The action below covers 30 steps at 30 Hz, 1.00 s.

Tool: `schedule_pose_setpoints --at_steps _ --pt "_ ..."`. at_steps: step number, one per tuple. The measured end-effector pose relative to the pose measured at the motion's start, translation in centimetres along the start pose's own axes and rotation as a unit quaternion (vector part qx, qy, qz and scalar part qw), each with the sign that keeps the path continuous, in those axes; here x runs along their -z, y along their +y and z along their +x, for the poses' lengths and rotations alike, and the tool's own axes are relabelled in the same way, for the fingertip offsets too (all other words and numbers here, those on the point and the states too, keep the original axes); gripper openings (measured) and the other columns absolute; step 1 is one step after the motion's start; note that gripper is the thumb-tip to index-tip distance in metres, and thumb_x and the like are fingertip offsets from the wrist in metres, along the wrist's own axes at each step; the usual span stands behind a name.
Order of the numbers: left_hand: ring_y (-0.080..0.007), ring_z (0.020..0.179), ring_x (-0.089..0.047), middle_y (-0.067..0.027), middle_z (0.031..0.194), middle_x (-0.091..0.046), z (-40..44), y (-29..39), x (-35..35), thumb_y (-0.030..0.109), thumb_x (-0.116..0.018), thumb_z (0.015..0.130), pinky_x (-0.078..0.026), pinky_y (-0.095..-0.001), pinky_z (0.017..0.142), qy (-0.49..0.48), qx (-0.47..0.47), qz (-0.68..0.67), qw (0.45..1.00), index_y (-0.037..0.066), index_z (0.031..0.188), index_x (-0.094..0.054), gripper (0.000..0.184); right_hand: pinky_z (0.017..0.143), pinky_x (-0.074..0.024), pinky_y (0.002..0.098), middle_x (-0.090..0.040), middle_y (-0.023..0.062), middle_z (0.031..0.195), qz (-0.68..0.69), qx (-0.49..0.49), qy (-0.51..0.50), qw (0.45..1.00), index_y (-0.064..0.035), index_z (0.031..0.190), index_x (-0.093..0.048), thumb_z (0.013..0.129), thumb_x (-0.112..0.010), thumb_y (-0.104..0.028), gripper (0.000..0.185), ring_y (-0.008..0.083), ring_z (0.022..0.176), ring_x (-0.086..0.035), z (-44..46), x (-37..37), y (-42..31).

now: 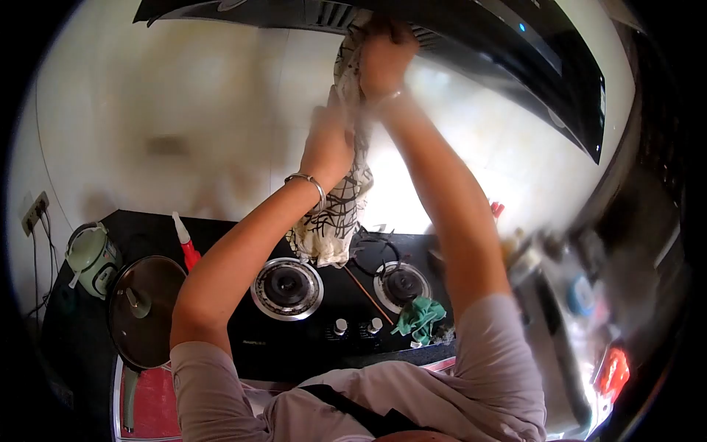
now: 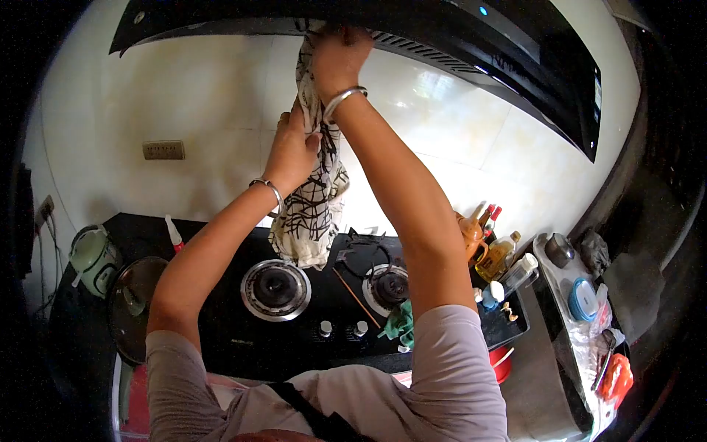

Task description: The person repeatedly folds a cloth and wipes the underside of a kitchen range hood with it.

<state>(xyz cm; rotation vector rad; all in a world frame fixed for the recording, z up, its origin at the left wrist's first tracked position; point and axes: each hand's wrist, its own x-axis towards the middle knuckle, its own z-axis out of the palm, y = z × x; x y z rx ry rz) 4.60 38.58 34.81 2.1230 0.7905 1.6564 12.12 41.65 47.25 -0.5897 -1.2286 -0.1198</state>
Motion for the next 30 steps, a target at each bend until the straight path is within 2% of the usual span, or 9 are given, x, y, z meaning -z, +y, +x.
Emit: schedule_pose_setpoints --at_steps 2,9,13,16,18,23,26,29,30 --pt "-0.0427 0.101 -0.048 -0.0285 0.109 -0.045 0.1 -0.9 -0.8 0.000 -0.051 0.080 -0.044 -0.0438 0.086 0.000 0.001 0.001 1.000 -0.002 0.131 -0.027 0.056 0.073 -0.0423 0.0308 -0.062 0.0083 0.081 -0.001 -0.021 0.010 1.000 0.0060 0.091 -0.059 0.088 -0.049 -0.015 0.024 0.0169 0.077 -0.052 -1.0 0.3 -0.2" --pt "-0.0431 0.100 -0.048 -0.0270 0.106 -0.045 -0.4 -3.6 -4.6 -0.002 -0.053 0.077 -0.043 -0.0440 0.087 -0.041 0.069 0.001 0.997 -0.002 0.116 -0.040 0.042 0.063 -0.0405 0.0328 -0.061 0.0156 0.078 -0.127 -0.063 -0.050 0.989 0.0045 0.094 -0.059 0.088 -0.047 -0.017 0.025 0.0200 0.069 -0.052 -2.6 4.0 2.2" --pt "-0.0436 0.107 -0.047 -0.0293 0.113 -0.047 -1.1 -4.4 -5.5 -0.001 -0.055 0.075 -0.041 -0.0427 0.092 -0.070 0.079 -0.006 0.994 -0.002 0.134 -0.028 0.064 0.068 -0.0432 0.0325 -0.062 0.0156 0.078 -0.140 -0.068 -0.049 0.987 0.0044 0.099 -0.059 0.089 -0.045 -0.018 0.028 0.0215 0.073 -0.056 -3.6 5.4 2.9" --pt "-0.0411 0.106 -0.049 -0.0271 0.115 -0.048 -1.4 -4.3 -5.1 0.004 -0.059 0.075 -0.040 -0.0412 0.092 -0.107 0.088 -0.013 0.990 -0.001 0.131 -0.034 0.062 0.071 -0.0457 0.0339 -0.063 0.0164 0.089 -0.147 -0.091 -0.068 0.983 0.0036 0.103 -0.059 0.086 -0.049 -0.015 0.027 0.0241 0.080 -0.059 -4.2 6.4 2.7" --pt "-0.0373 0.105 -0.050 -0.0248 0.115 -0.049 -1.4 -3.8 -4.4 0.009 -0.062 0.076 -0.041 -0.0396 0.090 -0.116 0.072 -0.062 0.989 0.000 0.130 -0.037 0.060 0.073 -0.0469 0.0357 -0.062 0.0167 0.096 -0.167 -0.018 -0.090 0.982 0.0028 0.103 -0.059 0.081 -0.053 -0.012 0.027 0.0264 0.083 -0.059 -4.6 7.6 5.1" --pt "-0.0265 0.096 -0.054 -0.0174 0.109 -0.052 -1.2 -5.3 -5.2 0.019 -0.066 0.078 -0.045 -0.0351 0.082 -0.094 0.090 -0.098 0.987 0.001 0.128 -0.041 0.058 0.065 -0.0438 0.0241 -0.062 0.0073 0.081 -0.227 0.020 -0.119 0.966 0.0034 0.109 -0.059 0.088 -0.049 -0.007 0.025 0.0095 0.069 -0.050 -5.2 8.7 8.6" --pt "-0.0217 0.086 -0.055 -0.0143 0.103 -0.053 -0.6 -6.2 -5.5 0.021 -0.065 0.080 -0.047 -0.0323 0.075 -0.060 0.059 -0.117 0.990 0.002 0.126 -0.044 0.054 0.065 -0.0443 0.0253 -0.062 0.0102 0.080 -0.218 -0.080 -0.127 0.964 0.0037 0.110 -0.058 0.087 -0.049 -0.006 0.027 0.0118 0.068 -0.051 -5.4 8.3 7.8" --pt "-0.0220 0.082 -0.056 -0.0124 0.099 -0.055 -1.0 -5.9 -6.0 0.018 -0.064 0.081 -0.047 -0.0328 0.073 -0.059 0.057 -0.108 0.991 0.002 0.123 -0.048 0.048 0.070 -0.0451 0.0255 -0.064 0.0122 0.090 -0.188 -0.162 -0.130 0.960 0.0043 0.112 -0.057 0.088 -0.047 -0.005 0.028 0.0127 0.075 -0.054 -6.7 10.1 7.9" --pt "-0.0225 0.082 -0.056 -0.0116 0.097 -0.057 -1.2 -6.4 -6.3 0.017 -0.064 0.081 -0.047 -0.0328 0.072 -0.042 0.060 -0.117 0.990 0.003 0.120 -0.051 0.044 0.069 -0.0447 0.0243 -0.063 0.0109 0.090 -0.193 -0.145 -0.134 0.961 0.0041 0.112 -0.057 0.088 -0.047 -0.005 0.028 0.0118 0.075 -0.054 -7.0 10.0 7.9"
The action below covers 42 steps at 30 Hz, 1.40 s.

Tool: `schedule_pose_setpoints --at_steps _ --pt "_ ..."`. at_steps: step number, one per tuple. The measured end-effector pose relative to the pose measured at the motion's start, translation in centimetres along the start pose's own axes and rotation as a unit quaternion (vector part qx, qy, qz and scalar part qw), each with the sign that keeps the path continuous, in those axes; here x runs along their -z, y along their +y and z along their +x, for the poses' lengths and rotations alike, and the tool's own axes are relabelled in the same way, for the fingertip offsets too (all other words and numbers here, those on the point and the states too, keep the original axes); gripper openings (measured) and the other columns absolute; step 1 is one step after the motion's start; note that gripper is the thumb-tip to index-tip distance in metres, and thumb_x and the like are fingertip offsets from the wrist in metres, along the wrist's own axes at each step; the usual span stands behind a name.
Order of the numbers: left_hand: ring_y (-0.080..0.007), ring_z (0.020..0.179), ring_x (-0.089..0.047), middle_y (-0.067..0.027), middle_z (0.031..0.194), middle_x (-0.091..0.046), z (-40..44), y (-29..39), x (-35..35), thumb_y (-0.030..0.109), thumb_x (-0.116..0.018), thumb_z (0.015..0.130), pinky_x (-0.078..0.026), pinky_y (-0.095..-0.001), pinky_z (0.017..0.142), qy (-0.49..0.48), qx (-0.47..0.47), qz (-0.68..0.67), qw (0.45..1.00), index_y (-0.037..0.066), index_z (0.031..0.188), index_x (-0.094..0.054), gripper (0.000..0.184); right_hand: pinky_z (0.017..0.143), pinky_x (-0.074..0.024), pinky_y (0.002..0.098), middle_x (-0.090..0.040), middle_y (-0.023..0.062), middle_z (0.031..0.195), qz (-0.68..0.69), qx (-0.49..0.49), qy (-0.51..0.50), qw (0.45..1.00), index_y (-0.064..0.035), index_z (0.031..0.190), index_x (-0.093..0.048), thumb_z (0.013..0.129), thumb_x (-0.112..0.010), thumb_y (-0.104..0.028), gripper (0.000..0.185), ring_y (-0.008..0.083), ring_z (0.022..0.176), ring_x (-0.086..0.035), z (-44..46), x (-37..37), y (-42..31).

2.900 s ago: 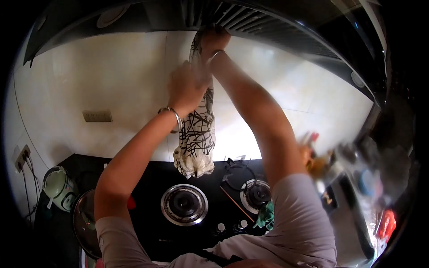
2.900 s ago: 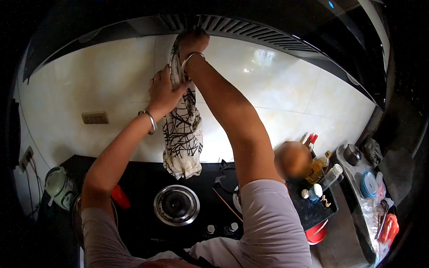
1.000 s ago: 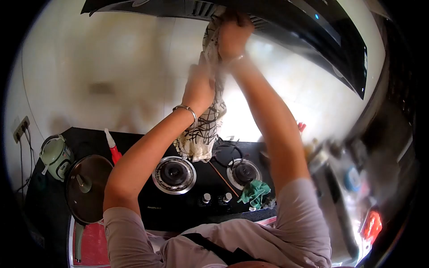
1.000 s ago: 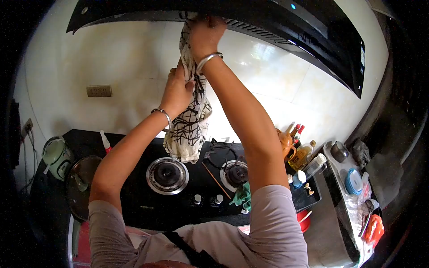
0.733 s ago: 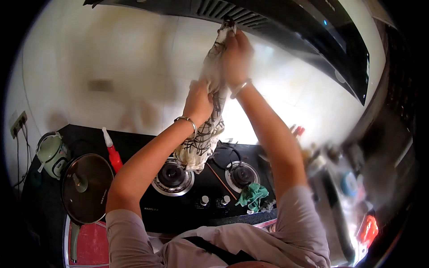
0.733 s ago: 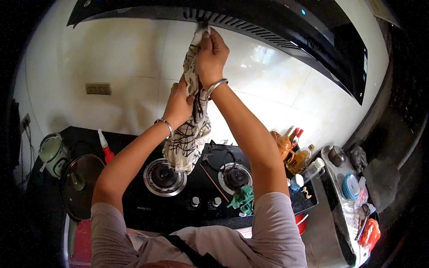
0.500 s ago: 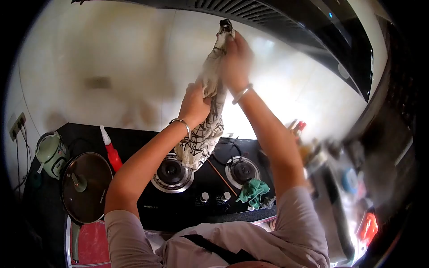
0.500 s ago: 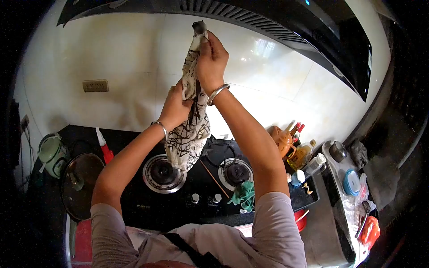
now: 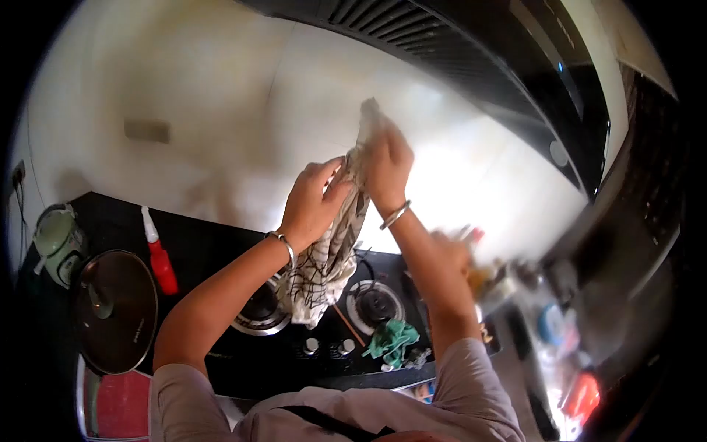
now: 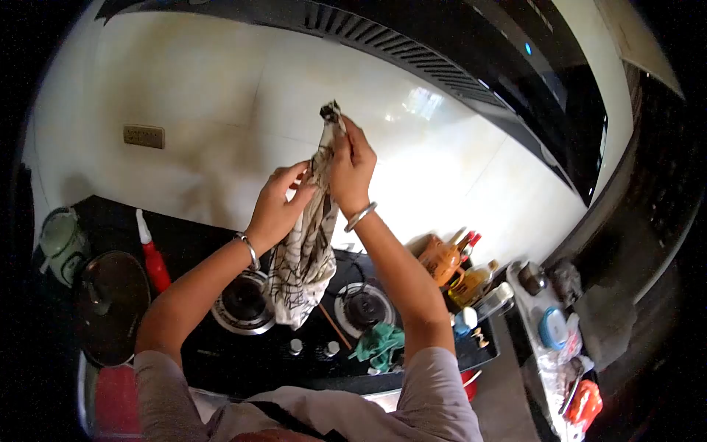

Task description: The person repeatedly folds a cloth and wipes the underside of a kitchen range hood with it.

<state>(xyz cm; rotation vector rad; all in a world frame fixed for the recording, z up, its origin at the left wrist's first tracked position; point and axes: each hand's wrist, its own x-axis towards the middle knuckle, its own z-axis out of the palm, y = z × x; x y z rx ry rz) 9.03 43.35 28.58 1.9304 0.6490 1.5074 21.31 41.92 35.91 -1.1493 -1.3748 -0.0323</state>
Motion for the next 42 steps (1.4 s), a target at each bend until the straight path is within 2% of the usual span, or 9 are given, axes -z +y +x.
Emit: schedule_pose_setpoints --at_steps 8,16,20,23,24,27,33,40,42 --pt "-0.0272 0.075 -0.061 -0.0136 0.083 -0.062 -0.2 -2.0 -0.8 0.017 -0.061 0.081 -0.049 -0.0346 0.068 -0.059 0.085 0.037 0.994 0.002 0.098 -0.060 0.023 0.066 -0.0415 0.0200 -0.059 0.0029 0.084 -0.013 -0.013 -0.021 1.000 0.0033 0.112 -0.057 0.089 -0.048 -0.004 0.026 0.0064 0.074 -0.050 -1.1 0.6 4.1" --pt "-0.0330 0.074 -0.057 -0.0147 0.081 -0.059 0.9 -1.6 -0.2 0.013 -0.056 0.083 -0.046 -0.0398 0.065 0.077 0.048 0.136 0.987 0.004 0.090 -0.063 0.013 0.062 -0.0446 0.0257 -0.062 0.0115 0.085 -0.086 -0.013 -0.089 0.992 0.0055 0.104 -0.059 0.084 -0.047 -0.001 0.024 0.0145 0.069 -0.056 -3.0 2.7 6.2" --pt "-0.0261 0.074 -0.058 -0.0128 0.084 -0.059 2.0 -3.7 -2.0 0.012 -0.056 0.085 -0.047 -0.0319 0.065 0.142 0.011 0.026 0.989 0.002 0.095 -0.061 0.015 0.060 -0.0449 0.0278 -0.060 0.0145 0.078 -0.092 -0.037 -0.157 0.983 0.0069 0.096 -0.060 0.079 -0.047 -0.001 0.023 0.0183 0.066 -0.057 -3.7 2.1 6.0" --pt "-0.0283 0.078 -0.058 -0.0157 0.084 -0.057 1.6 -4.4 -3.8 0.017 -0.058 0.085 -0.048 -0.0358 0.071 0.137 0.112 -0.141 0.974 0.004 0.096 -0.058 0.018 0.059 -0.0436 0.0294 -0.058 0.0142 0.075 -0.081 -0.042 -0.194 0.977 0.0066 0.091 -0.059 0.078 -0.047 -0.002 0.020 0.0190 0.063 -0.054 -4.0 1.4 5.1" --pt "-0.0112 0.074 -0.055 -0.0054 0.084 -0.058 1.5 -3.8 -4.0 0.015 -0.056 0.088 -0.045 -0.0261 0.067 0.131 0.197 -0.200 0.951 0.002 0.098 -0.056 0.017 0.058 -0.0432 0.0298 -0.057 0.0141 0.075 -0.077 -0.043 -0.209 0.974 0.0064 0.090 -0.058 0.078 -0.047 -0.002 0.019 0.0192 0.062 -0.054 -4.1 1.3 5.1" --pt "-0.0100 0.073 -0.054 -0.0040 0.085 -0.058 1.2 -2.8 -3.6 0.018 -0.059 0.087 -0.045 -0.0244 0.067 0.098 0.308 -0.318 0.891 -0.001 0.096 -0.055 0.021 0.060 -0.0426 0.0315 -0.055 0.0138 0.075 -0.090 -0.024 -0.242 0.966 0.0060 0.088 -0.057 0.078 -0.046 -0.001 0.017 0.0196 0.065 -0.053 -4.2 1.3 5.3" --pt "-0.0100 0.070 -0.054 -0.0061 0.080 -0.058 1.0 -2.9 -3.1 0.008 -0.057 0.083 -0.044 -0.0238 0.061 0.093 0.251 -0.327 0.906 -0.004 0.093 -0.056 0.016 0.069 -0.0435 0.0307 -0.054 0.0108 0.087 -0.088 0.032 -0.261 0.961 0.0041 0.085 -0.057 0.074 -0.052 0.003 0.012 0.0198 0.077 -0.055 -4.7 1.3 5.1" --pt "-0.0105 0.069 -0.054 -0.0061 0.078 -0.059 2.2 -0.5 -1.7 0.004 -0.058 0.079 -0.045 -0.0247 0.063 0.082 0.214 -0.301 0.926 -0.003 0.090 -0.057 0.013 0.088 -0.0427 0.0285 -0.052 0.0110 0.116 0.085 -0.133 -0.290 0.944 0.0008 0.129 -0.038 0.088 -0.056 -0.010 0.046 0.0161 0.108 -0.050 -3.7 1.7 3.1" --pt "-0.0107 0.072 -0.055 -0.0055 0.079 -0.059 2.9 0.0 -1.3 0.005 -0.060 0.078 -0.046 -0.0248 0.068 0.068 0.210 -0.367 0.904 -0.002 0.088 -0.058 0.012 0.088 -0.0423 0.0276 -0.053 0.0116 0.117 0.078 -0.069 -0.279 0.955 0.0027 0.130 -0.038 0.090 -0.054 -0.011 0.045 0.0143 0.107 -0.049 -3.7 1.7 3.7"
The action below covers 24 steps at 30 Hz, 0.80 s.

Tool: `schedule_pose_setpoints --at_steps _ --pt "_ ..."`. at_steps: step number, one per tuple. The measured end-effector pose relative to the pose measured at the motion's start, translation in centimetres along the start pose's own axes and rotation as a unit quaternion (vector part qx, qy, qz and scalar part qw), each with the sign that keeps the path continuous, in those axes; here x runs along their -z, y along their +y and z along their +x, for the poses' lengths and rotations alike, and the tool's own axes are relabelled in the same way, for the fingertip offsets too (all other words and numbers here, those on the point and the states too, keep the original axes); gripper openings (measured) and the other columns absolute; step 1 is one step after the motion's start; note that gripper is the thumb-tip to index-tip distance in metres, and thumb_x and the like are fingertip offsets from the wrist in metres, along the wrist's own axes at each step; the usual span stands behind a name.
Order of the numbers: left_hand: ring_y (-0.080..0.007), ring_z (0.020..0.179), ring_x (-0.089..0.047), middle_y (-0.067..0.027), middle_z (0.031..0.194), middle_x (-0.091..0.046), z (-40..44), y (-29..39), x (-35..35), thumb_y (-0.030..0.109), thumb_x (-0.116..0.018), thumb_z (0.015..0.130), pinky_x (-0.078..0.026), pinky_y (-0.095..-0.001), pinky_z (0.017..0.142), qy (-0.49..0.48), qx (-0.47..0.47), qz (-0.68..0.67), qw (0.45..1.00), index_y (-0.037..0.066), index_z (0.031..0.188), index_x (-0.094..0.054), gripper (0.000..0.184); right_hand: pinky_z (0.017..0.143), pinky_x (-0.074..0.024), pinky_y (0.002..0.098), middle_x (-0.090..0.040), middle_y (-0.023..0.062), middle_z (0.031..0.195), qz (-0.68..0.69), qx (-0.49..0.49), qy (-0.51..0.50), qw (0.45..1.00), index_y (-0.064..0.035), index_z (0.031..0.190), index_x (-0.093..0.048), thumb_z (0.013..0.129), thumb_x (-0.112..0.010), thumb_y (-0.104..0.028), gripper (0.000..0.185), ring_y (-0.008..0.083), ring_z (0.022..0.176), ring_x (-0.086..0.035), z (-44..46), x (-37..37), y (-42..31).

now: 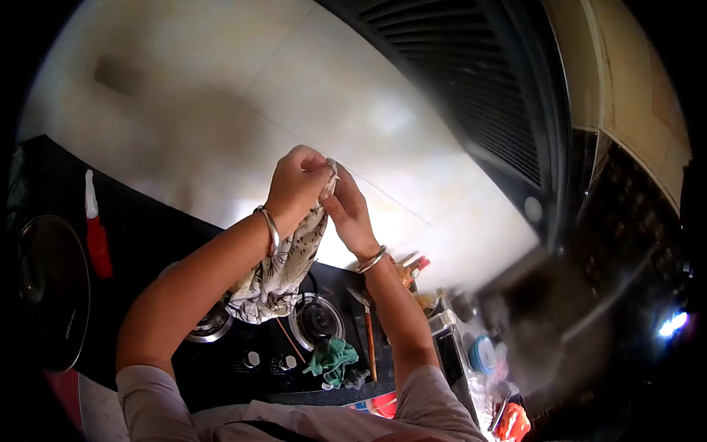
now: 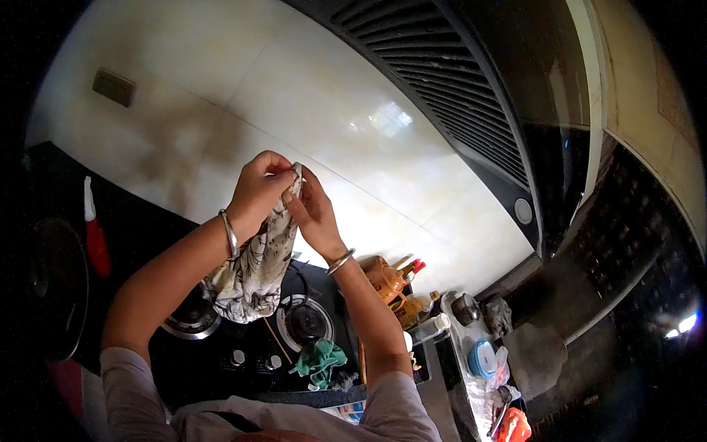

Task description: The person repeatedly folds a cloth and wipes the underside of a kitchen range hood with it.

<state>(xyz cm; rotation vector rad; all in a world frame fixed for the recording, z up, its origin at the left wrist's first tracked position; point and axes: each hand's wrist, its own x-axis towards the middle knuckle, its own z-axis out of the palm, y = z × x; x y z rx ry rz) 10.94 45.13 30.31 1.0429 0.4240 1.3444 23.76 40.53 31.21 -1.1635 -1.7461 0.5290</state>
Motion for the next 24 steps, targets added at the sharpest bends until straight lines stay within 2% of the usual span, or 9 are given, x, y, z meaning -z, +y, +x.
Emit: schedule_pose_setpoints --at_steps 3,4,7,8,11,16,17,19,24 --pt "-0.0100 0.073 -0.055 -0.0052 0.082 -0.060 0.8 -0.7 -0.8 0.006 -0.060 0.080 -0.046 -0.0236 0.066 -0.012 -0.075 0.063 0.995 -0.002 0.088 -0.058 0.012 0.081 -0.0440 0.0246 -0.060 0.0128 0.104 -0.100 0.043 0.084 0.990 0.0040 0.126 -0.044 0.091 -0.051 -0.007 0.038 0.0129 0.093 -0.054 0.6 0.1 0.3" --pt "-0.0153 0.080 -0.056 -0.0073 0.089 -0.060 0.9 -0.6 -1.2 0.006 -0.060 0.080 -0.045 -0.0276 0.073 -0.019 -0.082 0.054 0.995 0.001 0.093 -0.058 0.014 0.079 -0.0446 0.0247 -0.061 0.0128 0.100 -0.130 0.049 0.117 0.983 0.0042 0.125 -0.045 0.091 -0.050 -0.007 0.037 0.0131 0.089 -0.055 0.9 0.4 0.2" --pt "-0.0229 0.091 -0.054 -0.0105 0.096 -0.059 -0.6 1.0 -1.5 0.005 -0.060 0.079 -0.041 -0.0332 0.084 0.090 -0.328 0.298 0.892 0.004 0.098 -0.057 0.019 0.069 -0.0463 0.0265 -0.062 0.0121 0.086 -0.286 0.079 0.232 0.926 0.0040 0.119 -0.048 0.089 -0.051 -0.005 0.031 0.0142 0.078 -0.057 2.6 2.1 -2.1" --pt "-0.0302 0.101 -0.048 -0.0126 0.103 -0.057 -1.3 1.6 -1.4 0.007 -0.060 0.079 -0.035 -0.0378 0.092 0.057 -0.292 0.275 0.914 0.006 0.102 -0.056 0.023 0.067 -0.0460 0.0270 -0.061 0.0116 0.084 -0.259 0.139 0.276 0.915 0.0031 0.113 -0.048 0.088 -0.052 -0.004 0.027 0.0145 0.075 -0.056 3.4 2.5 -3.1" --pt "-0.0319 0.102 -0.046 -0.0133 0.107 -0.055 -4.3 2.4 -1.3 0.008 -0.061 0.078 -0.036 -0.0390 0.090 0.047 -0.336 0.329 0.881 0.005 0.104 -0.053 0.027 0.060 -0.0446 0.0267 -0.058 0.0105 0.081 -0.323 0.317 0.356 0.817 -0.0003 0.101 -0.047 0.086 -0.053 -0.002 0.016 0.0150 0.068 -0.054 6.1 4.3 -6.5" --pt "-0.0465 0.119 -0.033 -0.0306 0.131 -0.025 -7.4 1.5 -1.6 0.025 -0.077 0.068 -0.031 -0.0514 0.100 -0.038 -0.280 0.444 0.850 -0.001 0.134 -0.022 0.090 0.054 -0.0420 0.0264 -0.058 0.0114 0.082 -0.422 0.492 0.357 0.673 -0.0006 0.099 -0.049 0.086 -0.055 -0.002 0.015 0.0166 0.061 -0.052 9.3 6.3 -11.5" --pt "-0.0466 0.119 -0.033 -0.0304 0.131 -0.025 -7.2 1.3 -1.7 0.024 -0.077 0.068 -0.031 -0.0514 0.099 -0.033 -0.277 0.444 0.851 -0.001 0.135 -0.022 0.090 0.053 -0.0416 0.0265 -0.058 0.0116 0.082 -0.438 0.514 0.355 0.646 -0.0006 0.098 -0.049 0.086 -0.056 -0.002 0.014 0.0168 0.060 -0.052 9.9 6.9 -12.1" --pt "-0.0469 0.121 -0.032 -0.0299 0.133 -0.024 -6.8 1.1 -1.9 0.021 -0.077 0.068 -0.032 -0.0513 0.099 -0.024 -0.270 0.444 0.854 -0.002 0.135 -0.021 0.090 0.054 -0.0455 0.0276 -0.060 0.0130 0.083 -0.403 0.533 0.334 0.664 -0.0006 0.097 -0.050 0.086 -0.056 -0.004 0.013 0.0192 0.063 -0.057 10.8 7.1 -13.1" --pt "-0.0444 0.103 -0.047 -0.0307 0.120 -0.039 -5.0 1.8 -2.3 0.007 -0.071 0.069 -0.041 -0.0443 0.088 0.047 -0.378 0.358 0.853 -0.003 0.130 -0.030 0.075 0.056 -0.0503 0.0319 -0.063 0.0139 0.080 -0.427 0.623 0.334 0.565 -0.0004 0.091 -0.059 0.083 -0.058 -0.006 0.009 0.0256 0.066 -0.063 13.4 4.0 -16.8"
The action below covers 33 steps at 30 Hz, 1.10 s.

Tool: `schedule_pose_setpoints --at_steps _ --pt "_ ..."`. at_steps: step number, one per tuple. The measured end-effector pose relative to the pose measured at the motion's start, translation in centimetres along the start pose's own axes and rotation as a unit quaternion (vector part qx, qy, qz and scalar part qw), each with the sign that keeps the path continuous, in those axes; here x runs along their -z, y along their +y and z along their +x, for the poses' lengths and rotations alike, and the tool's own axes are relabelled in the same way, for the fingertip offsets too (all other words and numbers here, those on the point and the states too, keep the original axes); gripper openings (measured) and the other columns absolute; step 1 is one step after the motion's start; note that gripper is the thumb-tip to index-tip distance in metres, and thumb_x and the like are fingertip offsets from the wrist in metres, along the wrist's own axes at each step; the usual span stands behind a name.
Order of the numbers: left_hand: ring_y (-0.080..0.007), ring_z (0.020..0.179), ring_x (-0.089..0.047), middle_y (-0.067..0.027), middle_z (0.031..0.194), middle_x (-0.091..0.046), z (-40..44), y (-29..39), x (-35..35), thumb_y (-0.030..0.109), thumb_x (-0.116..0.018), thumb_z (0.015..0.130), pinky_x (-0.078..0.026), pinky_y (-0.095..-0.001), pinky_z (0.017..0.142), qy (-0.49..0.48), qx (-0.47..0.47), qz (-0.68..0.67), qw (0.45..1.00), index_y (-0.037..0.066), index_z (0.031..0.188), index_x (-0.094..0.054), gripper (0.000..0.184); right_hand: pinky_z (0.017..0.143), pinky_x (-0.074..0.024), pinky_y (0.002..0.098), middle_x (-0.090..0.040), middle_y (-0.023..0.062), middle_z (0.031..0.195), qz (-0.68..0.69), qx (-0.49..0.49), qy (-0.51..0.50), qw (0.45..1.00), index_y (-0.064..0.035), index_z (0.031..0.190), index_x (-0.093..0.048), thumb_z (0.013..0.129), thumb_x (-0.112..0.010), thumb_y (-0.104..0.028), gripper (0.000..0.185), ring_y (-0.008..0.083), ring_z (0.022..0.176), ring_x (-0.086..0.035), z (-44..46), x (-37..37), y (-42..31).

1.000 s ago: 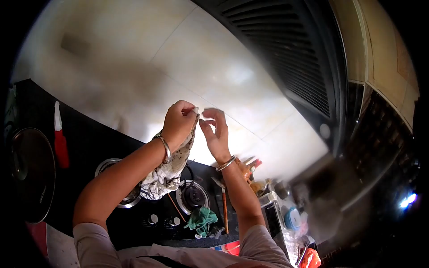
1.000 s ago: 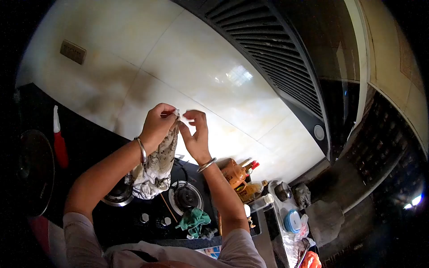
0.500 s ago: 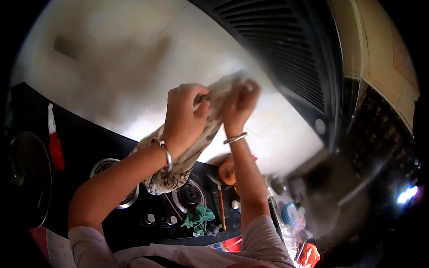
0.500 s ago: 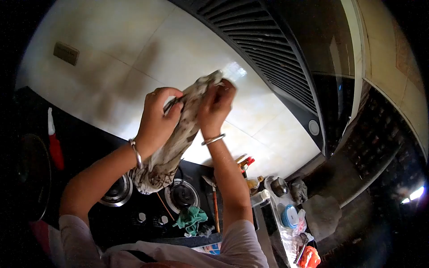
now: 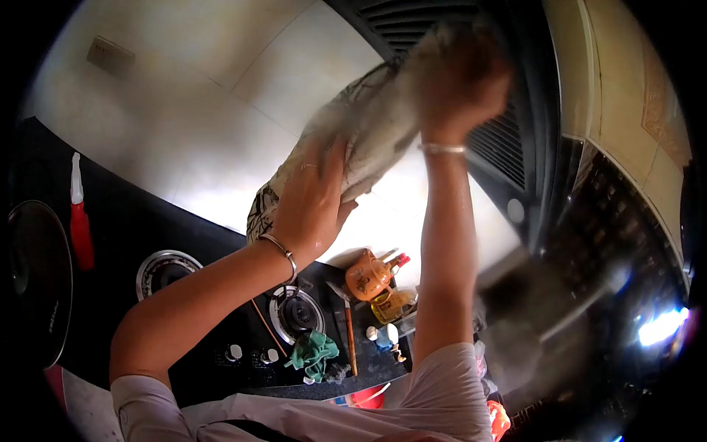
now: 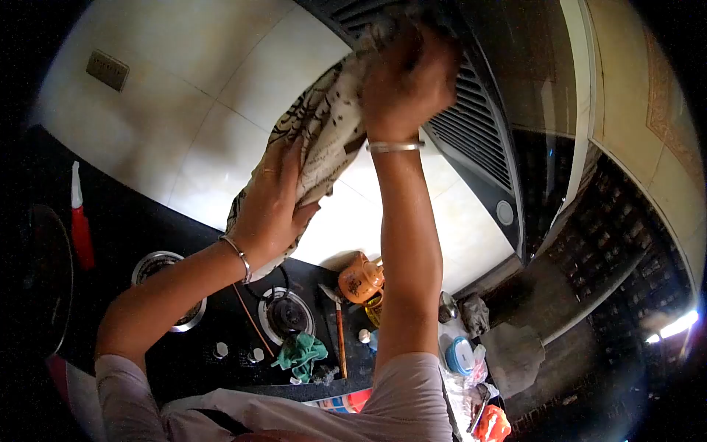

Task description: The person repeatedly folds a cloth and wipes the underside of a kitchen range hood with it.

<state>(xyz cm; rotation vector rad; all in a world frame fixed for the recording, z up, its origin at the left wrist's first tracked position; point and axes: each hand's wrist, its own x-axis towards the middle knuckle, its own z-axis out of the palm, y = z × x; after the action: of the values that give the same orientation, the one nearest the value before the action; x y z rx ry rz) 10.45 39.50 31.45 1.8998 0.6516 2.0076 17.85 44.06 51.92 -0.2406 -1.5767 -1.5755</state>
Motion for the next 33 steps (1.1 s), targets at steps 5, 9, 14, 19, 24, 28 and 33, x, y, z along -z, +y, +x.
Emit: schedule_pose_setpoints --at_steps 5,9,14,19,24,28,33 --pt "-0.0463 0.114 -0.043 -0.0328 0.126 -0.036 1.2 0.4 0.7 0.010 -0.069 0.073 -0.041 -0.0444 0.095 -0.066 0.041 0.019 0.997 -0.005 0.134 -0.022 0.078 0.068 -0.0483 0.0396 -0.063 0.0139 0.086 -0.057 -0.012 -0.042 0.997 -0.0058 0.088 -0.062 0.080 -0.057 -0.008 0.010 0.0325 0.079 -0.060 2.9 -2.2 -1.3" --pt "-0.0442 0.114 -0.044 -0.0302 0.128 -0.036 1.2 0.8 1.0 0.008 -0.067 0.074 -0.043 -0.0428 0.095 -0.063 0.027 0.031 0.997 -0.004 0.135 -0.022 0.077 0.063 -0.0494 0.0389 -0.062 0.0139 0.080 -0.102 0.007 -0.031 0.994 -0.0048 0.084 -0.062 0.079 -0.059 -0.006 0.006 0.0345 0.071 -0.059 3.0 -2.2 -0.4" --pt "-0.0429 0.114 -0.046 -0.0281 0.128 -0.037 0.7 0.9 0.4 0.004 -0.068 0.072 -0.044 -0.0424 0.092 -0.086 0.041 0.014 0.995 0.000 0.137 -0.020 0.080 0.063 -0.0484 0.0390 -0.062 0.0166 0.081 -0.066 -0.069 -0.046 0.994 -0.0013 0.085 -0.060 0.079 -0.057 -0.004 0.007 0.0338 0.071 -0.060 1.7 0.1 0.5" --pt "-0.0428 0.109 -0.048 -0.0280 0.127 -0.038 -0.2 1.5 -0.9 0.002 -0.067 0.072 -0.045 -0.0432 0.089 -0.124 0.047 -0.009 0.991 0.002 0.136 -0.021 0.079 0.058 -0.0480 0.0312 -0.065 0.0117 0.078 0.059 -0.229 -0.035 0.971 -0.0027 0.085 -0.063 0.084 -0.059 -0.017 0.015 0.0217 0.066 -0.061 -2.8 4.0 5.7" --pt "-0.0414 0.104 -0.051 -0.0261 0.123 -0.042 -0.6 2.1 -2.7 -0.001 -0.063 0.072 -0.046 -0.0434 0.086 -0.130 0.019 -0.034 0.991 0.001 0.134 -0.025 0.073 0.068 -0.0456 0.0324 -0.061 0.0135 0.087 0.069 -0.309 0.001 0.949 0.0003 0.090 -0.060 0.086 -0.050 -0.013 0.017 0.0200 0.077 -0.056 -3.8 8.5 5.9" --pt "-0.0384 0.097 -0.054 -0.0247 0.117 -0.047 -0.6 2.6 -3.3 -0.003 -0.057 0.075 -0.049 -0.0431 0.081 -0.127 0.021 -0.039 0.991 0.000 0.134 -0.026 0.067 0.070 -0.0464 0.0288 -0.065 0.0157 0.088 -0.045 -0.271 0.005 0.961 0.0075 0.088 -0.062 0.084 -0.052 0.001 0.013 0.0186 0.075 -0.059 -4.0 11.1 6.4" --pt "-0.0373 0.096 -0.055 -0.0238 0.108 -0.052 -0.7 2.4 -3.0 -0.004 -0.054 0.076 -0.049 -0.0419 0.080 -0.169 0.050 -0.064 0.982 0.000 0.134 -0.025 0.066 0.072 -0.0470 0.0311 -0.065 0.0175 0.088 -0.040 -0.305 0.012 0.951 0.0091 0.089 -0.062 0.085 -0.051 0.001 0.015 0.0208 0.077 -0.060 -3.6 11.5 5.5"
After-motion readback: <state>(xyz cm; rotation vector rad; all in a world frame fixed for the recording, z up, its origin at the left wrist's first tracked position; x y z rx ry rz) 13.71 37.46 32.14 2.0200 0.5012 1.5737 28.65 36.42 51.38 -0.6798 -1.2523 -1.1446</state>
